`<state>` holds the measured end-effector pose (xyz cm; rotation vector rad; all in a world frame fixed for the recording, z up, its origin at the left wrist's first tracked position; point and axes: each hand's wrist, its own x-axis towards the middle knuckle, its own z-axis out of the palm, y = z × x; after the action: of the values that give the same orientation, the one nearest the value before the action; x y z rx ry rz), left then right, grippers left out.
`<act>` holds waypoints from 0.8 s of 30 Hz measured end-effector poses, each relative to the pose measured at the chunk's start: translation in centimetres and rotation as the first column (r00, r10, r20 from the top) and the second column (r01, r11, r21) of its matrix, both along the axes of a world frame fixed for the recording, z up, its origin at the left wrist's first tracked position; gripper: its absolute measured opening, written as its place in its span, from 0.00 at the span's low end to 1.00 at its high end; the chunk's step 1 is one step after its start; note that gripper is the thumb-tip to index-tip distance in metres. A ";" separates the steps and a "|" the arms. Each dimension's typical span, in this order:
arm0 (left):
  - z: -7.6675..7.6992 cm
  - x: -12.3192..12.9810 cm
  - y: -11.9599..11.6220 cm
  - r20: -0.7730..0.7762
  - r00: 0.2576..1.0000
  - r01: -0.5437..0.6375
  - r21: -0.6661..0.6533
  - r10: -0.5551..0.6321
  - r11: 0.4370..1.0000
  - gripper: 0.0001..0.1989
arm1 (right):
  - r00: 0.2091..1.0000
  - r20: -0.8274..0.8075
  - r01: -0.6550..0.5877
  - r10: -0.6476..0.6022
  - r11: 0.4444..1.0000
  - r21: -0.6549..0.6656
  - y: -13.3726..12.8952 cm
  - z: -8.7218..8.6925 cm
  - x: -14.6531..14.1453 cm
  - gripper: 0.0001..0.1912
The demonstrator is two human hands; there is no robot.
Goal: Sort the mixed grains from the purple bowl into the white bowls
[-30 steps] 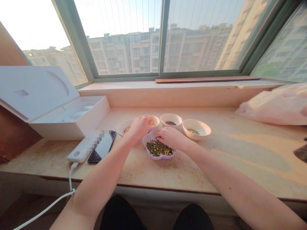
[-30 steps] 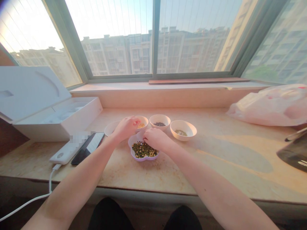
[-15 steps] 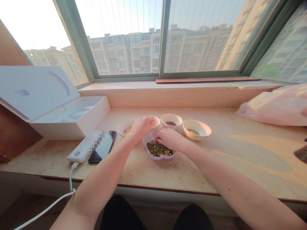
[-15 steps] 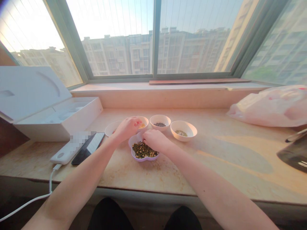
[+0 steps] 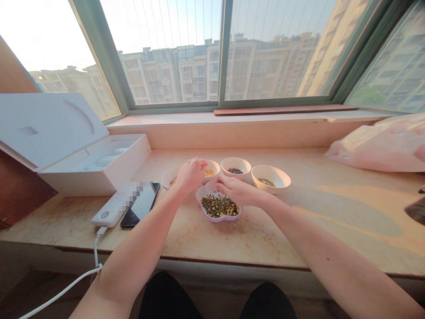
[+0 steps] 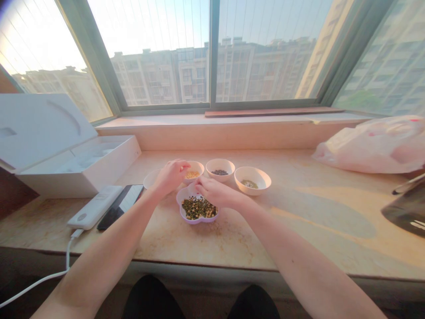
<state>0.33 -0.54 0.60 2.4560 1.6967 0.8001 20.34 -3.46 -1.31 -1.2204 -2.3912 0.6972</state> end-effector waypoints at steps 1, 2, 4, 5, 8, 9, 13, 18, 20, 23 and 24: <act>0.1 0.0 0.0 0.013 1.000 -0.023 -0.003 0.023 1.000 0.15 | 0.998 -0.065 0.005 -0.007 1.000 -0.027 0.0 0.1 0.2 0.11; 0.2 0.1 0.0 0.028 0.999 -0.035 -0.003 0.035 0.999 0.14 | 0.989 -0.148 0.007 -0.019 0.997 -0.083 0.0 0.2 0.3 0.11; 0.3 0.4 -0.2 0.067 0.998 0.006 0.010 -0.007 1.000 0.13 | 0.942 -0.330 -0.020 -0.062 0.970 -0.241 0.0 0.4 0.5 0.13; 0.4 0.6 -0.4 0.094 0.994 0.056 0.023 -0.058 0.998 0.13 | 0.910 -0.404 -0.045 -0.092 0.948 -0.316 0.0 0.5 0.5 0.15; 0.5 1.5 -1.1 0.179 0.956 0.223 0.072 -0.233 0.972 0.12 | 0.814 -0.554 -0.094 -0.177 0.900 -0.426 0.1 1.0 0.5 0.21; 0.5 1.7 -1.4 0.195 0.942 0.263 0.085 -0.275 0.961 0.12 | 0.780 -0.592 -0.104 -0.202 0.891 -0.441 0.1 1.2 0.5 0.22; 0.2 2.2 -2.0 0.203 0.911 0.341 0.117 -0.359 0.933 0.10 | 0.694 -0.668 -0.138 -0.269 0.860 -0.491 0.2 1.6 0.6 0.22; -0.2 2.2 -1.8 0.224 0.916 0.310 0.131 -0.333 0.942 0.09 | 0.633 -0.705 -0.179 -0.321 0.825 -0.536 0.3 1.5 0.6 0.19; -0.3 2.2 -1.7 0.210 0.924 0.297 0.134 -0.320 0.945 0.08 | 0.622 -0.709 -0.175 -0.333 0.823 -0.540 0.4 1.3 0.6 0.18; -0.2 2.1 -1.5 0.178 0.938 0.276 0.133 -0.297 0.952 0.09 | 0.659 -0.666 -0.071 -0.349 0.853 -0.517 0.4 1.1 0.7 0.17; -0.2 2.0 -1.4 0.165 0.947 0.256 0.127 -0.275 0.958 0.10 | 0.701 -0.625 -0.004 -0.343 0.875 -0.485 0.4 1.0 0.7 0.16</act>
<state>2.29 -1.94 0.44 2.5132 1.2591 1.0613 21.01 -3.10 -0.32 -1.0510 -1.4890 1.4181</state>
